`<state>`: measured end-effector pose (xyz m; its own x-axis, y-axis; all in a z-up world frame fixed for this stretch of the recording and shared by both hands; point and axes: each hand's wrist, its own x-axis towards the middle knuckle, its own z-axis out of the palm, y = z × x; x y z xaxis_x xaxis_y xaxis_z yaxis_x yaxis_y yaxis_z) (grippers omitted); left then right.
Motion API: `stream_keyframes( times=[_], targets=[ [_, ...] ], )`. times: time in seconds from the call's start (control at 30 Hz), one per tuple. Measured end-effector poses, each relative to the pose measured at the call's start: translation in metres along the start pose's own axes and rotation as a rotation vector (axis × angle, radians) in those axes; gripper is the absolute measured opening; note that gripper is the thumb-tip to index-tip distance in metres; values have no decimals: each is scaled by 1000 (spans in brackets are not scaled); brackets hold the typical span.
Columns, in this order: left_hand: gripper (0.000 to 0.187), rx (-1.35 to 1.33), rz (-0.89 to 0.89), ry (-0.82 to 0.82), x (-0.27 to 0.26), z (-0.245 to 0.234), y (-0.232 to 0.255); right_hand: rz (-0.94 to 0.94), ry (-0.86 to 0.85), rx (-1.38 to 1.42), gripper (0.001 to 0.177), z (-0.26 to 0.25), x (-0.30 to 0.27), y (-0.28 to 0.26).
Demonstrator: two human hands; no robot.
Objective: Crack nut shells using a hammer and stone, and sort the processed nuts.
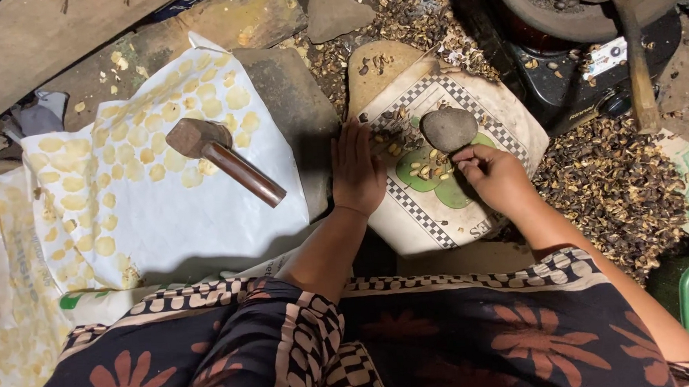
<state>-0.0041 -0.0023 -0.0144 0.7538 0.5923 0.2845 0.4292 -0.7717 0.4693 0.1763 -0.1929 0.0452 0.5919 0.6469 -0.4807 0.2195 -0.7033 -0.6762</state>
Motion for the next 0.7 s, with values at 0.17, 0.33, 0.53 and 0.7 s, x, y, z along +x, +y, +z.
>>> stream_keyframes(
  times=[0.17,0.33,0.53,0.7],
  targets=[
    [45,-29,90,7,1,-8,14,-119,111,14,20,2,5,1],
    [23,-877,-418,-140,-27,24,44,-155,-14,3,20,7,-10,-30],
    [26,-2195,-1076,-536,-58,122,-27,-620,369,-495,46,-5,13,-58],
    [17,-2171,-1119,-443,-7,41,10,-487,326,-528,65,-8,15,-36]
  ],
)
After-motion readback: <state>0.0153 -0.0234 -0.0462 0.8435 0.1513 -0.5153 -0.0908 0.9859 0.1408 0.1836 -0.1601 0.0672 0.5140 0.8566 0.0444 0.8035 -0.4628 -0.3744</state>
